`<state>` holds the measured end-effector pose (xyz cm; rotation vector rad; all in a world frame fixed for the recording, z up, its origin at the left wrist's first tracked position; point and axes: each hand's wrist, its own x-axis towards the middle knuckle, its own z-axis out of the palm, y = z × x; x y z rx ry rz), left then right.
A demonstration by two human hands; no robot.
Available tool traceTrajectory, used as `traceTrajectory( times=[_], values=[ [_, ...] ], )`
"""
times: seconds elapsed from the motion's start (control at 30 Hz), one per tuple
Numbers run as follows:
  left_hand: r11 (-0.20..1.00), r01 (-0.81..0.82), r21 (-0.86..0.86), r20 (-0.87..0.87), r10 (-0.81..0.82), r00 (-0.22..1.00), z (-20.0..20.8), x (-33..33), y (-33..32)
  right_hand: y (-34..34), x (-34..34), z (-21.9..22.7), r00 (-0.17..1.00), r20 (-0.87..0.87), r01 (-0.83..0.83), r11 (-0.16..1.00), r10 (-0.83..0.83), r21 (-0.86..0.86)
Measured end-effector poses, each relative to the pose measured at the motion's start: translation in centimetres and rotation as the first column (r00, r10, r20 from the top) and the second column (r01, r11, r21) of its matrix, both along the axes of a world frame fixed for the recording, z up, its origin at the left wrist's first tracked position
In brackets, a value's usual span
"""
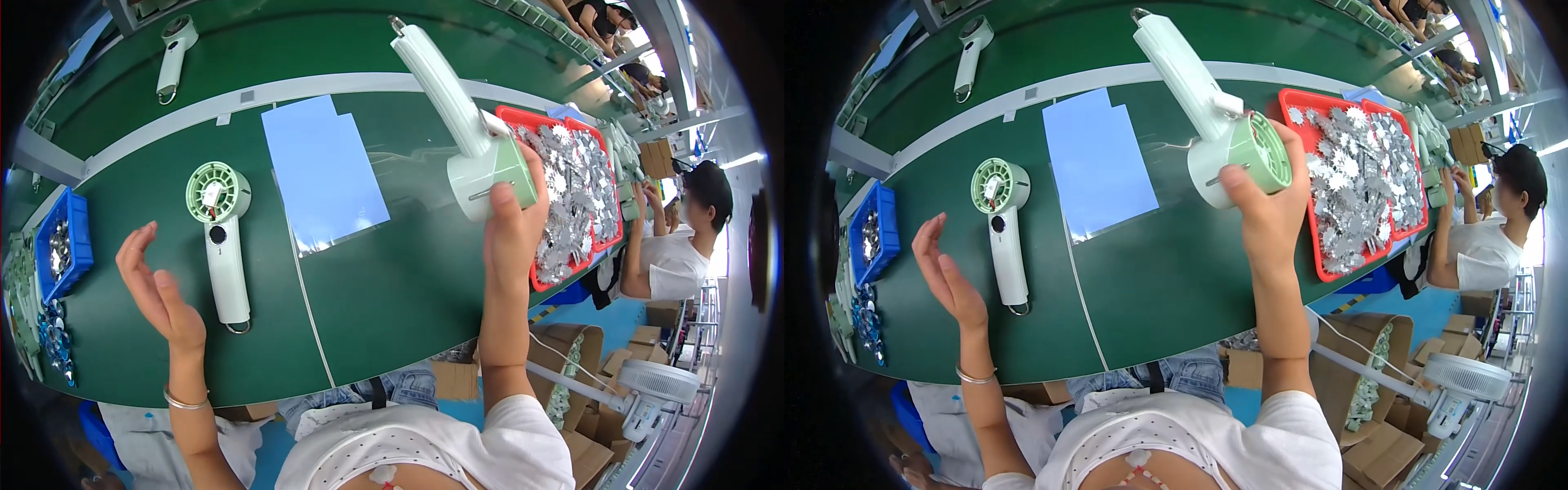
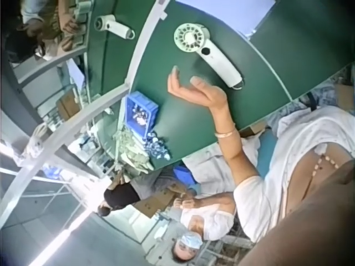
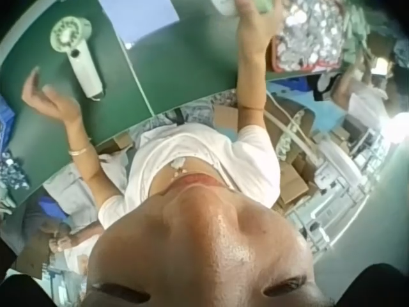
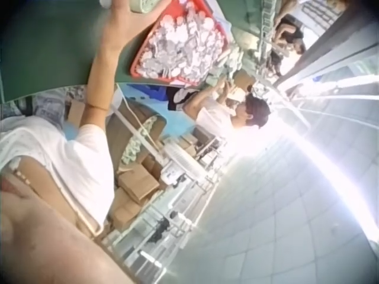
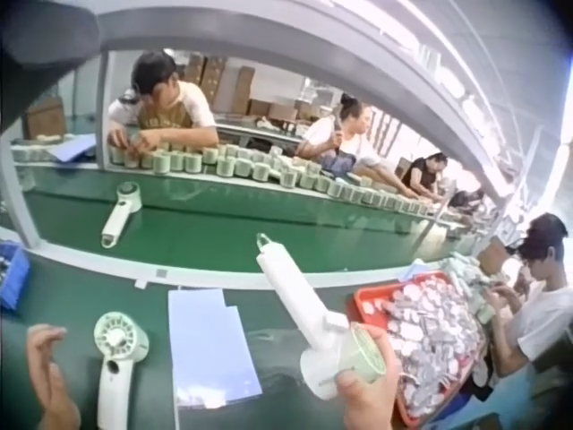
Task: The person assembles portable fans by hand, applying adhesive pads, mounting fan motors, and attaching fan blades and fan housings.
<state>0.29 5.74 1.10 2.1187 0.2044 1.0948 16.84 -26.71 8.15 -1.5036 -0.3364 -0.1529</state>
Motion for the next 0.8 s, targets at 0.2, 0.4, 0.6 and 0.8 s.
traceTrajectory(
  times=[0.2, 0.4, 0.6, 0.8],
  values=[
    [1.0, 0.006, 0.001, 0.008, -0.006, 1.0, -0.2, -0.3, 0.6, -0.6, 1.7, -2.3, 0.999, 0.018, 0.029, 0.999, -0.029, -0.013],
    [0.998, 0.044, 0.044, -0.091, -0.04, 0.995, -0.1, 0.4, 0.1, -0.8, 3.2, -2.9, 0.991, -0.01, 0.122, 0.933, -0.133, -0.34],
    [0.998, 0.051, 0.026, -0.161, -0.047, 0.986, -0.4, -0.2, 0.2, -0.9, 5.0, -4.9, 0.99, 0.059, 0.136, 0.785, -0.126, -0.605],
    [0.994, 0.106, -0.025, -0.155, -0.109, 0.982, -1.0, 0.1, 0.1, -2.5, 5.5, -4.1, 0.993, 0.092, 0.12, 0.631, -0.077, -0.767]
  ],
)
